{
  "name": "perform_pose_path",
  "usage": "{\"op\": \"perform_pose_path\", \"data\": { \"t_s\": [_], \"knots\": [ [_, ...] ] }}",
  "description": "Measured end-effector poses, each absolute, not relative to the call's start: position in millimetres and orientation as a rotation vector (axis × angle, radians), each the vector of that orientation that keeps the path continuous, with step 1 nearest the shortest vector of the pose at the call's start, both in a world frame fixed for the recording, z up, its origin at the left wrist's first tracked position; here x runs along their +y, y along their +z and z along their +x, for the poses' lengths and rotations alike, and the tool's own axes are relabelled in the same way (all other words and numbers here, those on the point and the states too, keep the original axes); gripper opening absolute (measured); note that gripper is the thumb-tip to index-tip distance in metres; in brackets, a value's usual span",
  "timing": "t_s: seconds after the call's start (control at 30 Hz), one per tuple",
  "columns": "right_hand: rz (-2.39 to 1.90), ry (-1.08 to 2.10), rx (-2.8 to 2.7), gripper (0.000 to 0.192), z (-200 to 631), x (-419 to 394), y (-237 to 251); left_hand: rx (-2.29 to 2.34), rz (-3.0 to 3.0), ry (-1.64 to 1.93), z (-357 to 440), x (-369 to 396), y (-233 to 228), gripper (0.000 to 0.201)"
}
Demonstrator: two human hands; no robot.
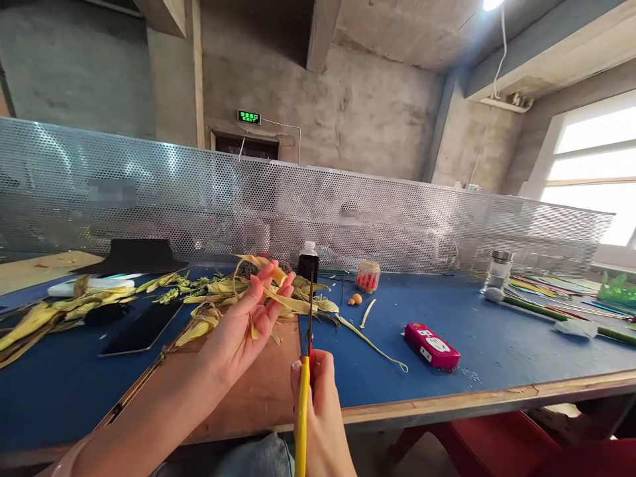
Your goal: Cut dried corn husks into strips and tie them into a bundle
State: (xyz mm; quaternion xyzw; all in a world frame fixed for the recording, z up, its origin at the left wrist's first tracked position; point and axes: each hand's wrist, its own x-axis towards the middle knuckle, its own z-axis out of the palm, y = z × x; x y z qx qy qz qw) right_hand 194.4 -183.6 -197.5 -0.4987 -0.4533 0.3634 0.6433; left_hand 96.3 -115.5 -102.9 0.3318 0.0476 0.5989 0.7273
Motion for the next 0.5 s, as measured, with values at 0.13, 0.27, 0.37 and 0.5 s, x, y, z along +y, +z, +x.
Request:
{"op": "perform_pose_path", "data": {
  "t_s": [0.13,0.27,0.37,0.5],
  "knots": [
    [-1.136,0.818,-1.012,0.044,193,-185,-198,0.112,0.701,1.306,97,-116,-103,0.041],
    [-1.098,0.803,-0.984,0.043,191,-186,-200,0.097,0.716,1.292,97,-118,-103,0.041],
    [-1.064,0.798,-0.955,0.043,189,-187,-200,0.085,0.732,1.275,97,-122,-101,0.038],
    [-1.003,0.818,-0.924,0.042,183,-189,-198,0.087,0.753,1.285,99,-128,-96,0.031]
  ]
}}
